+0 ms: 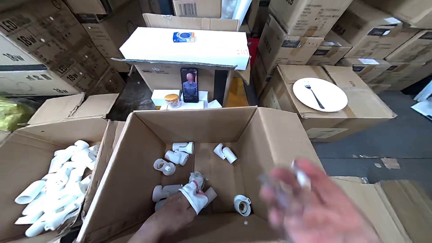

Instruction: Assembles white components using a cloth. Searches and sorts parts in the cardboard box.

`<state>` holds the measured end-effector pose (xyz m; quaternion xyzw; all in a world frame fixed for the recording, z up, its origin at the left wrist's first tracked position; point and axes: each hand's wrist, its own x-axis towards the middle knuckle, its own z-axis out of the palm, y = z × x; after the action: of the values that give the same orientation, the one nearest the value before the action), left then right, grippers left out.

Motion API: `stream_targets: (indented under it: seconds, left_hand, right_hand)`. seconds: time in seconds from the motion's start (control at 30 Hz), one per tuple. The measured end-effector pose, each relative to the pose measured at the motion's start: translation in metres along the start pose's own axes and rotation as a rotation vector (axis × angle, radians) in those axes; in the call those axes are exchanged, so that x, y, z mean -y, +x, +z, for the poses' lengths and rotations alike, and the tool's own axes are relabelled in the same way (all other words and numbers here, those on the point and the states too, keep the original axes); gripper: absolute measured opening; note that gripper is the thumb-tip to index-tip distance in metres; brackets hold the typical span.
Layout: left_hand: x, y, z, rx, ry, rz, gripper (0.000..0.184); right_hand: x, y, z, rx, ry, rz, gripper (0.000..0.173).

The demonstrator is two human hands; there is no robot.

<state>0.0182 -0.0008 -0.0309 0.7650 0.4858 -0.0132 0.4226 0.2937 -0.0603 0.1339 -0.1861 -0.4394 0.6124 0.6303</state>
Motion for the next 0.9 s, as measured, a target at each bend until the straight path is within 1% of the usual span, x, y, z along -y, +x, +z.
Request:
stream_targets:
  seconds: [0.03,0.1,0.13,0.17,0.23,0.27,0.3,0.37,0.4,0.43,0.47,0.57,0.7,0.77,0.83,0.9]
  left_hand:
    - [0.004,0.002,0.003,0.002,0.009,-0.005,0.051]
    - [0.006,0.004,0.005,-0.006,0.004,-0.001,0.050]
    - [0.004,0.003,0.004,-0.005,-0.004,0.003,0.050]
    - [0.001,0.003,0.002,0.009,-0.008,-0.001,0.051]
    - [-0.003,0.001,0.000,0.021,-0.014,-0.004,0.053]
    - [-0.005,-0.001,-0.001,0.029,-0.009,-0.005,0.054]
    - [-0.008,-0.002,-0.002,0.036,0.002,-0.004,0.055]
    - [-0.014,-0.006,-0.006,0.059,0.013,-0.013,0.057]
    - [-0.018,-0.007,-0.009,0.066,0.012,-0.017,0.057]
    - [-0.022,-0.009,-0.012,0.073,-0.001,-0.019,0.056]
    - [-0.026,-0.011,-0.014,0.074,-0.018,-0.019,0.054]
    - [-0.031,-0.013,-0.017,0.074,-0.058,-0.042,0.055]
    - [-0.023,-0.009,-0.009,0.040,-0.065,0.019,0.053]
    - [-0.018,-0.007,-0.007,0.052,-0.057,0.032,0.056]
    - [-0.017,-0.007,-0.006,0.058,-0.049,0.022,0.056]
    - [-0.015,-0.006,-0.005,0.053,-0.048,0.016,0.057]
  right_hand:
    - [0.000,0.014,-0.020,-0.122,-0.033,-0.073,0.081]
    - [0.003,0.031,-0.067,-0.441,-0.136,-0.190,0.068]
    - [0.007,0.038,-0.089,-0.605,-0.198,-0.233,0.063]
    - [0.011,0.043,-0.109,-0.766,-0.239,-0.263,0.055]
    - [0.014,0.048,-0.148,-1.043,-0.285,-0.267,0.031]
    - [0.014,0.046,-0.166,-1.141,-0.299,-0.235,0.025]
    - [0.013,0.041,-0.182,-1.215,-0.308,-0.196,0.025]
    - [0.013,0.028,-0.207,-1.303,-0.334,-0.117,0.026]
    - [0.014,0.021,-0.217,-1.337,-0.343,-0.094,0.023]
    - [0.014,0.015,-0.226,-1.375,-0.352,-0.080,0.015]
    - [0.013,0.007,-0.233,-1.405,-0.356,-0.069,0.012]
    - [0.012,-0.018,-0.254,-1.489,-0.338,-0.043,0.014]
    - [0.012,-0.044,-0.266,-1.616,-0.352,-0.079,0.013]
    - [0.013,-0.055,-0.272,-1.641,-0.316,-0.093,0.013]
    - [0.014,-0.061,-0.276,-1.623,-0.247,-0.083,0.015]
    - [0.016,-0.058,-0.276,-1.601,-0.250,-0.075,0.018]
